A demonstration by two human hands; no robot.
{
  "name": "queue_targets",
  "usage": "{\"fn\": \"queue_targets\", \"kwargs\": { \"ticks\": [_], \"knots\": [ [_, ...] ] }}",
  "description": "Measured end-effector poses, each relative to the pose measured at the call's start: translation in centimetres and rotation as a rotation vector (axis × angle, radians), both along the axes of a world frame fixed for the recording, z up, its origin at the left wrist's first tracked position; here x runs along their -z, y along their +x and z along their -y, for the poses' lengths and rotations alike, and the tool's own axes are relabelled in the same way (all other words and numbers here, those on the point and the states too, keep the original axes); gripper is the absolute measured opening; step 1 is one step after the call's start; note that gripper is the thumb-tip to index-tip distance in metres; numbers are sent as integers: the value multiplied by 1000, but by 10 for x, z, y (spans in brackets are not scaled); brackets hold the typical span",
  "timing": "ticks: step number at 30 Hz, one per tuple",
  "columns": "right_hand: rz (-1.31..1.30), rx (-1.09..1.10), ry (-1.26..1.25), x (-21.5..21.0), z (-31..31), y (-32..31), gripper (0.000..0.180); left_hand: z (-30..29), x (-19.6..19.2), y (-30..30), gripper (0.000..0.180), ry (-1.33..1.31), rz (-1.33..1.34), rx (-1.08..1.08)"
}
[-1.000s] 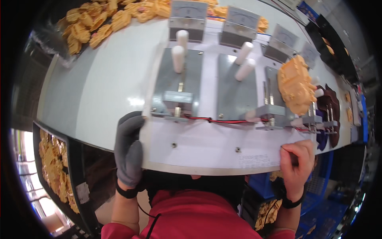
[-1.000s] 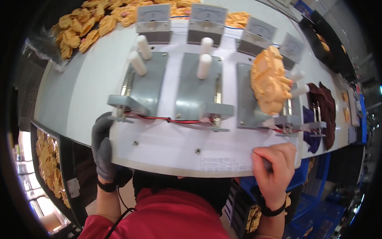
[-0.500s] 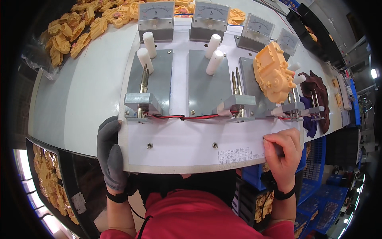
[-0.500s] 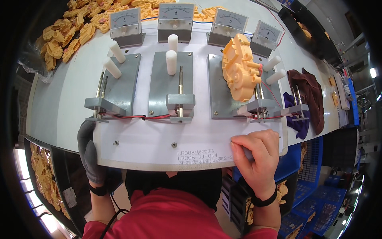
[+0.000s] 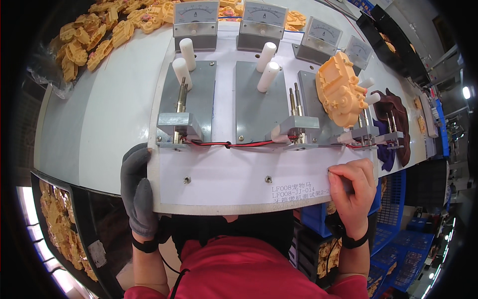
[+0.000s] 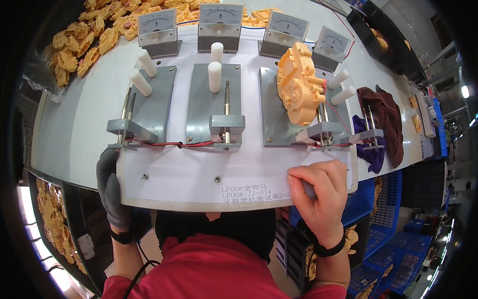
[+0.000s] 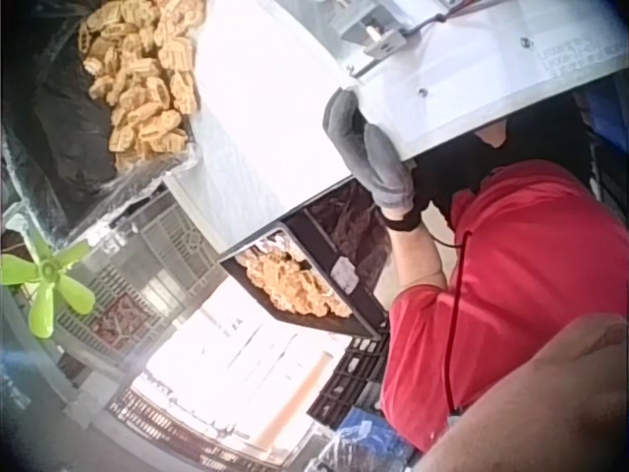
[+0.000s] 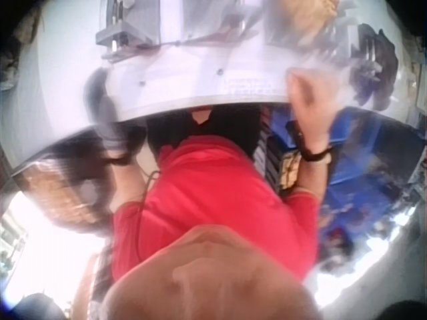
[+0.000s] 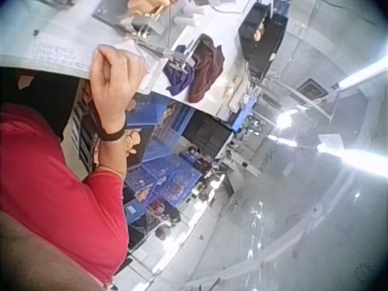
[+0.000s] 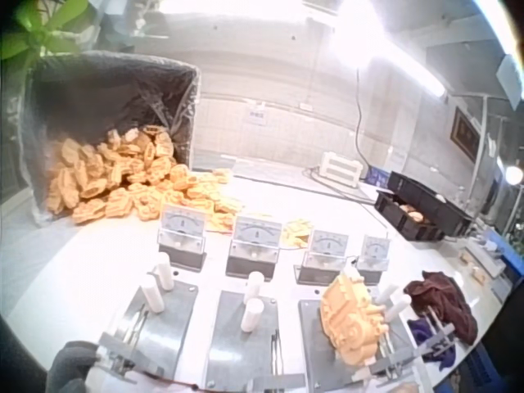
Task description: The person assembles small electronic components on a white testing board. They place yellow plastic housings onto metal fixtures, connect red and black wires to terminals, and secure the components using a screwdriver. The person works methodically, moving from one station to the next on the board.
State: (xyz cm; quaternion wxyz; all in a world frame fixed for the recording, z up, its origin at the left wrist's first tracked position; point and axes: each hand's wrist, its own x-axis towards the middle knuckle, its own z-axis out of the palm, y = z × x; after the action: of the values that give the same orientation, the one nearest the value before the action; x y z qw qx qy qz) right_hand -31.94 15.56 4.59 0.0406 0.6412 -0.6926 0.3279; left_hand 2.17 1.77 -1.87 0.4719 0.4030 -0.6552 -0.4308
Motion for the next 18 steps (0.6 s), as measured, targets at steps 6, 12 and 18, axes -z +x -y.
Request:
{"fn": "queue_targets", "kwargs": {
  "ticks": [6, 12, 18],
  "knots": [
    [13, 2, 5, 0, -1, 0, 20, 1, 1, 1, 53, -24, 21, 9],
    [23, 8, 9, 1, -1, 0, 19, 2, 0, 1, 52, -25, 3, 24],
    [26, 12, 13, 0, -1, 1, 19, 1, 0, 1, 52, -9, -15, 24]
  ]
}}
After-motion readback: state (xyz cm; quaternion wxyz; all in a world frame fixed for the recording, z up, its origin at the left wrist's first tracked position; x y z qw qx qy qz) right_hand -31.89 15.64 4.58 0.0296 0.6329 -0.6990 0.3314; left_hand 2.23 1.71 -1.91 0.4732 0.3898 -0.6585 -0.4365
